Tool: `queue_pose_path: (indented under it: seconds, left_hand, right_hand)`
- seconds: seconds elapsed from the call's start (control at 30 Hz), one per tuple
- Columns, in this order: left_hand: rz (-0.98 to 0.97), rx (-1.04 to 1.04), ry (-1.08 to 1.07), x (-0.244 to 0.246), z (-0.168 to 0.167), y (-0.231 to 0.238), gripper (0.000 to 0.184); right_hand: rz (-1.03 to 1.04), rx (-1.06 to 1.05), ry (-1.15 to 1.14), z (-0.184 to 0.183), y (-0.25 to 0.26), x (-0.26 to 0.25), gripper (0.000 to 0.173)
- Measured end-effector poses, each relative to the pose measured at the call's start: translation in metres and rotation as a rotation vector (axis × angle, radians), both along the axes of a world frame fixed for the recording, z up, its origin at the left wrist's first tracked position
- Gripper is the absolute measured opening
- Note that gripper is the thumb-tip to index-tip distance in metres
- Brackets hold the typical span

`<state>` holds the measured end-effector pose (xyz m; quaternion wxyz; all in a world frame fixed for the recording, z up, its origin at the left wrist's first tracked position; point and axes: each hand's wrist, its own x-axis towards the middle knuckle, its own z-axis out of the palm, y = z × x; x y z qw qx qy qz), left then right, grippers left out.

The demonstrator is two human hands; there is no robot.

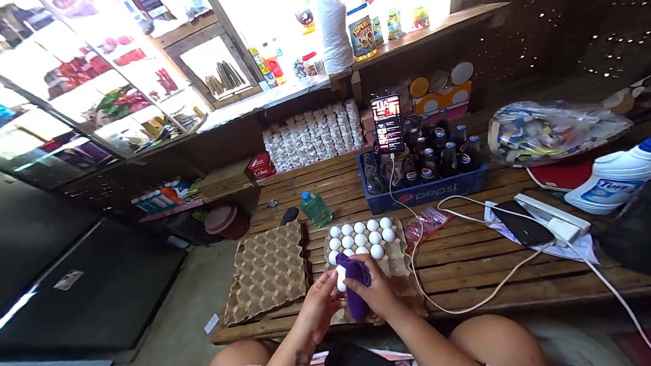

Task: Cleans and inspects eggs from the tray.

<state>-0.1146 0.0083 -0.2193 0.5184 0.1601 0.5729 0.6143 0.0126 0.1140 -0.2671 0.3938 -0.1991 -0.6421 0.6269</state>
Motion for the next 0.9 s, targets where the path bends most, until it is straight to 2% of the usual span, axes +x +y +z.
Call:
queue_pose_path:
  seconds: [0.07,0.13,0.23,0.33,0.43,0.53,0.63,0.77,0.83,0.9]
  left_hand:
    - [-0.077,0.000,0.015,-0.003,-0.001,-0.003,0.026]
    - [-0.141,0.025,0.021,-0.003,-0.003,-0.005,0.026]
    - [-0.104,0.066,-0.015,-0.002,0.000,-0.003,0.026]
    - [-0.003,0.097,-0.032,0.000,0.003,0.001,0.026]
    - [0.071,0.080,-0.049,0.002,0.004,0.002,0.028]
    - [0.053,0.074,-0.057,0.002,0.002,0.001,0.025]
    - [-0.035,0.066,-0.023,0.000,0.000,0.000,0.024]
    - [-0.116,0.065,0.038,-0.001,0.000,-0.002,0.028]
    - [-0.081,0.080,0.027,0.001,0.001,0.000,0.027]
    - [-0.020,0.105,0.013,0.001,0.001,0.001,0.027]
  right_hand:
    - [-0.064,-0.078,0.004,0.005,0.003,0.001,0.050]
    - [-0.102,-0.123,0.016,0.006,0.004,0.002,0.050]
    - [-0.103,-0.116,0.047,0.003,0.001,0.000,0.053]
    - [-0.076,0.091,0.098,-0.006,-0.004,-0.003,0.053]
    - [-0.063,0.302,0.068,-0.011,-0.006,-0.005,0.060]
    - [-0.073,0.389,0.046,-0.013,-0.004,-0.005,0.046]
    - [-0.109,0.246,0.039,-0.008,-0.006,-0.004,0.037]
    - [-0.092,-0.079,0.063,0.000,0.002,-0.001,0.050]
    - [-0.108,-0.066,0.116,-0.003,0.002,-0.003,0.051]
    - [-0.130,0.088,0.155,-0.008,-0.001,-0.005,0.040]
